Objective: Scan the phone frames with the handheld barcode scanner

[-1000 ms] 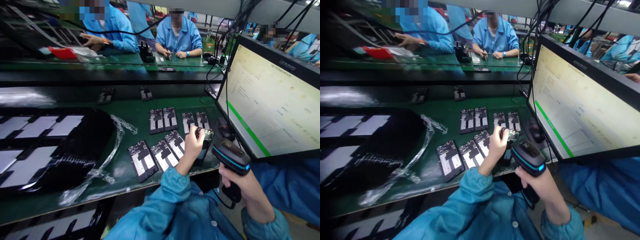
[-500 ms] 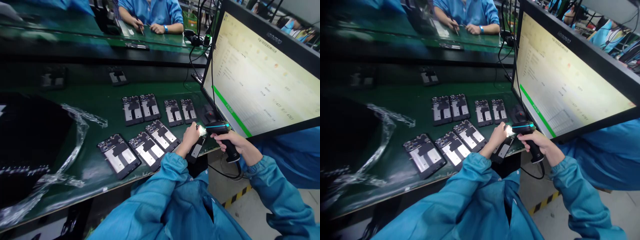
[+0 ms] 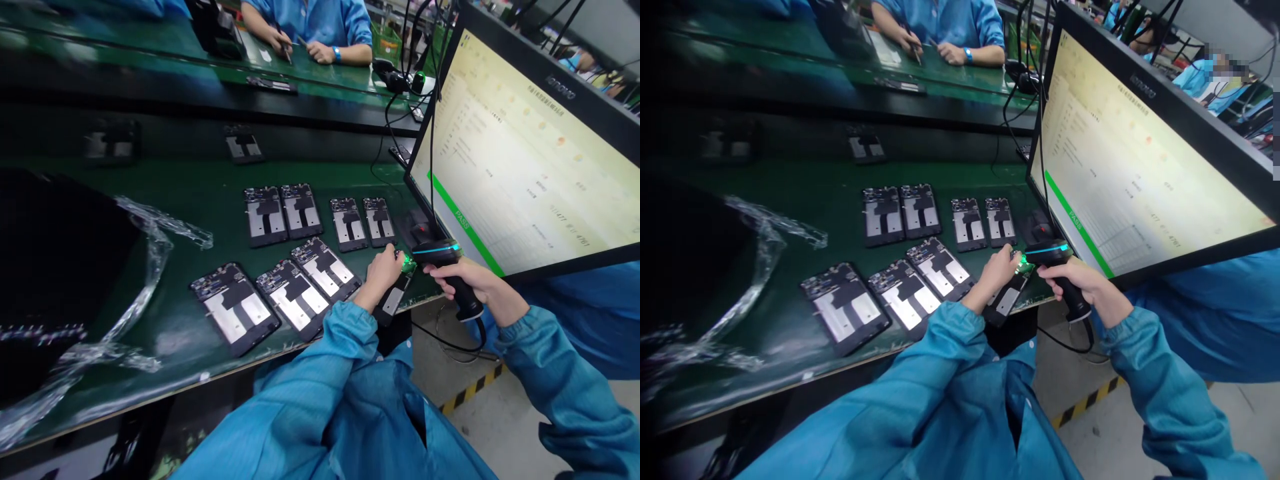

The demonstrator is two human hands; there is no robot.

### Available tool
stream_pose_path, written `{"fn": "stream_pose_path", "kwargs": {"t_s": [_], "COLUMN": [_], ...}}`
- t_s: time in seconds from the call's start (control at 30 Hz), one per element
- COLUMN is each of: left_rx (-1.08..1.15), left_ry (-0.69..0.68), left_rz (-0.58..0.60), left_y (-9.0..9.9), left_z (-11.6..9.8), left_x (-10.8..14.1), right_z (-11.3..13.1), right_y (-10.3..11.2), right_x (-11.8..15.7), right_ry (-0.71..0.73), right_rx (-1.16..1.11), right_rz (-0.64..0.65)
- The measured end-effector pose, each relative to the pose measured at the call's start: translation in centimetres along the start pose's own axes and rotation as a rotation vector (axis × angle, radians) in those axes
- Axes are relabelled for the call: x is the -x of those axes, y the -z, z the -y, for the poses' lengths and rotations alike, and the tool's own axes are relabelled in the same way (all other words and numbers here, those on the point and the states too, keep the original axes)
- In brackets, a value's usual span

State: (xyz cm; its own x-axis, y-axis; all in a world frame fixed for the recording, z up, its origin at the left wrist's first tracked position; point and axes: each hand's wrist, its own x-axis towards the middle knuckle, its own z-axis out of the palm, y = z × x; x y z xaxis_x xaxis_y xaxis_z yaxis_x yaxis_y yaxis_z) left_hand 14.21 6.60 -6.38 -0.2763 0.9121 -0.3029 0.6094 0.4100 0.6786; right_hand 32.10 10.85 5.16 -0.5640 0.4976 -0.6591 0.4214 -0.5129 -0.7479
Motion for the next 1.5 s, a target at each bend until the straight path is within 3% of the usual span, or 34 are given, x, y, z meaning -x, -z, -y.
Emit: {"fn": "stream_pose_path", "kwargs": {"t_s": [0.4,0.7,0.93,1.0,1.07,1.13,1.27,1.37,1.43,1.47,1.5], "left_rx": [0.008,-0.026,0.098,0.26,0.428,0.496,0.415,0.314,0.165,0.058,-0.057], "left_ry": [0.004,-0.04,0.018,-0.055,-0.241,-0.396,-0.387,-0.284,-0.233,-0.263,-0.384], "left_rz": [0.002,-0.074,-0.139,-0.068,0.07,0.124,-0.014,-0.115,-0.163,-0.181,-0.231], "left_y": [0.1,0.6,0.6,1.2,1.7,2.0,1.5,1.0,0.6,0.3,0.0], "left_z": [0.0,-1.0,-0.1,1.1,2.5,3.5,3.3,1.8,1.1,1.1,1.3], "left_x": [-0.3,2.6,1.9,2.2,2.6,2.8,2.0,2.0,2.0,1.7,1.2], "right_z": [0.1,0.7,0.8,-0.4,-2.2,-4.3,-7.0,-7.2,-7.0,-6.8,-6.5], "right_y": [-0.6,-4.1,-2.5,-1.7,-1.4,-1.6,-3.1,-3.7,-2.8,-2.0,-1.2], "right_x": [0.7,-0.8,0.1,0.5,0.2,-0.7,-2.4,-1.6,-1.2,-1.7,-2.7], "right_ry": [0.039,0.064,0.062,0.093,0.122,0.136,0.134,0.131,0.131,0.124,0.127], "right_rx": [0.052,0.172,0.14,0.06,-0.066,-0.159,-0.166,-0.091,-0.003,0.051,0.118], "right_rz": [-0.059,-0.087,-0.116,-0.156,-0.176,-0.184,-0.203,-0.195,-0.197,-0.225,-0.295]}}
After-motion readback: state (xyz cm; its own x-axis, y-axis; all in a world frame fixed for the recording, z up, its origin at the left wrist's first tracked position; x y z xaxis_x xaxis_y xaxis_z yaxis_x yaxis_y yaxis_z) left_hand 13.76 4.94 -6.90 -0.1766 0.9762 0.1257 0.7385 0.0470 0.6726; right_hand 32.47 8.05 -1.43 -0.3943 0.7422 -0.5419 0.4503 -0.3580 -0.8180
